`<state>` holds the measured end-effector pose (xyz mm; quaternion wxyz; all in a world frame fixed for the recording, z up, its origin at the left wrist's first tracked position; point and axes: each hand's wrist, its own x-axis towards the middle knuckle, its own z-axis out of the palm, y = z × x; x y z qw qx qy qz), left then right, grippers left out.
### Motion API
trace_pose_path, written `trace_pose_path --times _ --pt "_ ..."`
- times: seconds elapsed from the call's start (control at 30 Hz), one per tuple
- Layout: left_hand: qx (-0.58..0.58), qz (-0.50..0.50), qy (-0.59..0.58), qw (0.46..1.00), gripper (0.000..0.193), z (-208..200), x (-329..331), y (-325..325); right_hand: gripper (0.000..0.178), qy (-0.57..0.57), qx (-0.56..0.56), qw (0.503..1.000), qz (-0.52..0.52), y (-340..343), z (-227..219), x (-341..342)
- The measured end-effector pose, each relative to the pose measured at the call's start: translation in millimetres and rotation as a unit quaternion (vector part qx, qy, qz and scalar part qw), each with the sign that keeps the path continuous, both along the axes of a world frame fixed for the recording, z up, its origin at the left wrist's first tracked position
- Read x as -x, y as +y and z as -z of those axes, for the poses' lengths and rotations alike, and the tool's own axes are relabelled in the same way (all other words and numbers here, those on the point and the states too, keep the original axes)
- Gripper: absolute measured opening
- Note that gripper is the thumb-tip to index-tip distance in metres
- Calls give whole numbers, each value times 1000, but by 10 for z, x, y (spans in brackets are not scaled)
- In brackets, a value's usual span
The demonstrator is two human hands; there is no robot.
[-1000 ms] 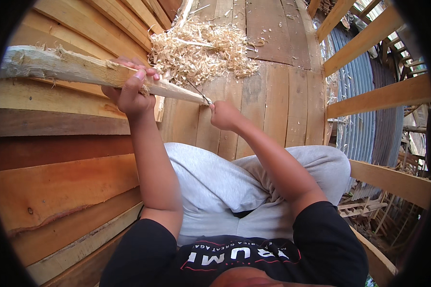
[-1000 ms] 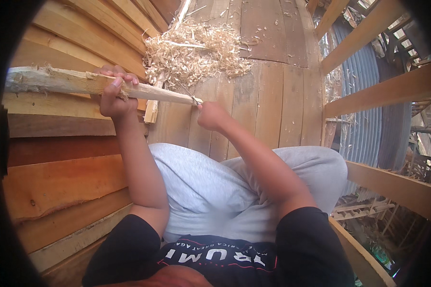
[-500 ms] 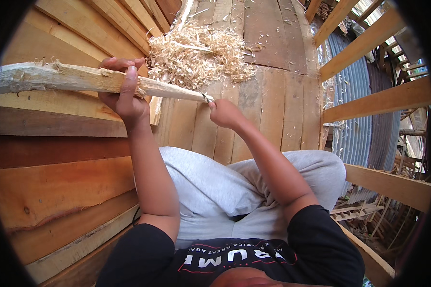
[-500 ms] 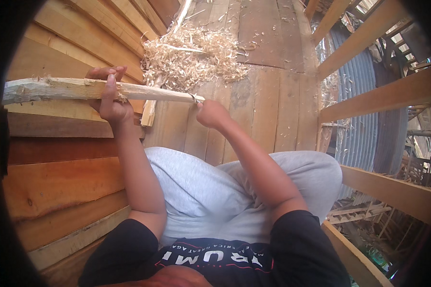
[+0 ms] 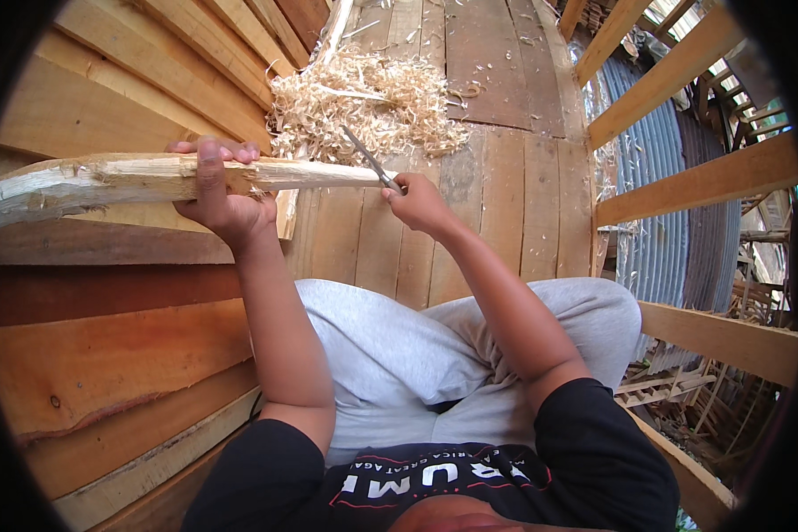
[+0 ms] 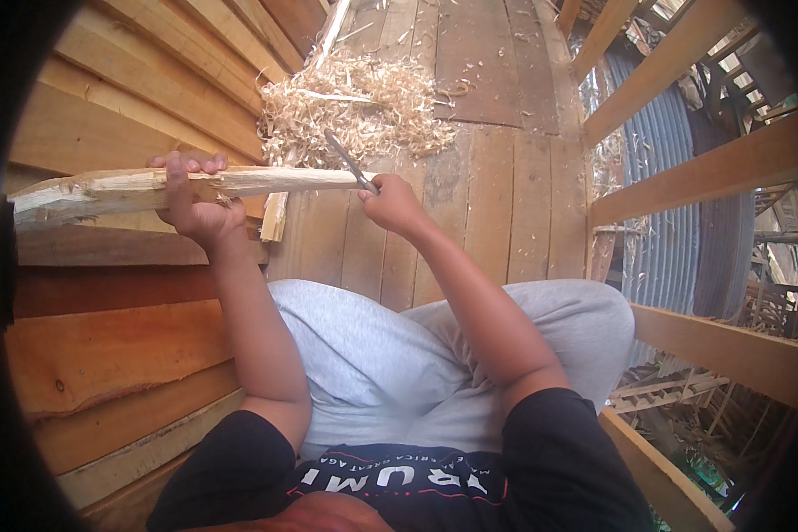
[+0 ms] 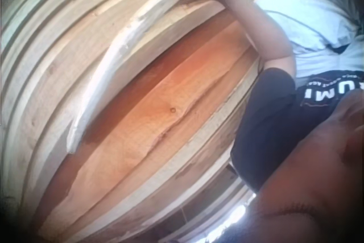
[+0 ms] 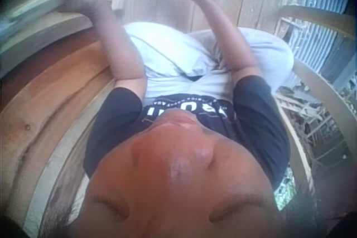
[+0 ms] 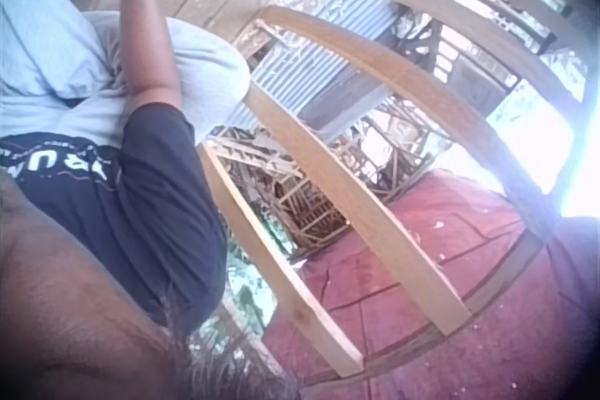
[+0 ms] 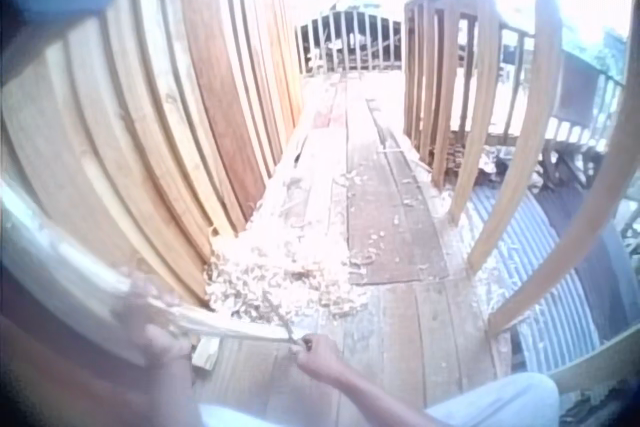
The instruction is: The person carves a long piece of wood using a knife, removing bark and shaping the surface. Wood shavings accumulate on the floor as the person continues to shave and smooth the wood.
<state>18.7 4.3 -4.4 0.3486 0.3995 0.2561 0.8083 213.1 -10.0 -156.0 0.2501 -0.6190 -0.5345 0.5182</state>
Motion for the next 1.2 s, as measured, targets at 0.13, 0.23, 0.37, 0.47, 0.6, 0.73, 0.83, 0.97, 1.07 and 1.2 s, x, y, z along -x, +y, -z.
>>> trace_pose_path --times 0.13,0.23,0.37,0.47,0.6,0.73,0.83,0.97,1.07,1.2 --pt "-4 -8 10 1000 22 61 -125 30 49 -53 79 995 41 58 56 -36" --pt "-8 54 -16 998 19 74 -118 21 61 -78 82 991 66 9 57 -73" --pt "-43 105 3 993 16 95 -82 -6 61 -124 2 992 23 -60 -521 150" --pt "-64 134 30 989 16 74 -173 -61 57 -139 -25 989 34 -94 -477 196" --pt "-94 185 38 977 24 40 -394 -51 55 -221 -90 971 9 6 342 -254" --pt "-93 166 47 981 26 49 -331 -80 55 -101 -41 993 40 -82 -535 189" --pt "-60 130 10 990 25 32 -347 -54 55 -63 -23 996 58 -39 -556 158" --pt "-22 65 6 998 17 22 -452 -35 56 -83 -8 989 124 31 265 -75" --pt "5 -5 7 1000 17 25 -363 -60 55 -73 -51 994 58 -84 -358 169" --pt "38 -25 -15 999 19 44 -417 -85 54 -92 -65 991 70 -150 -527 155"
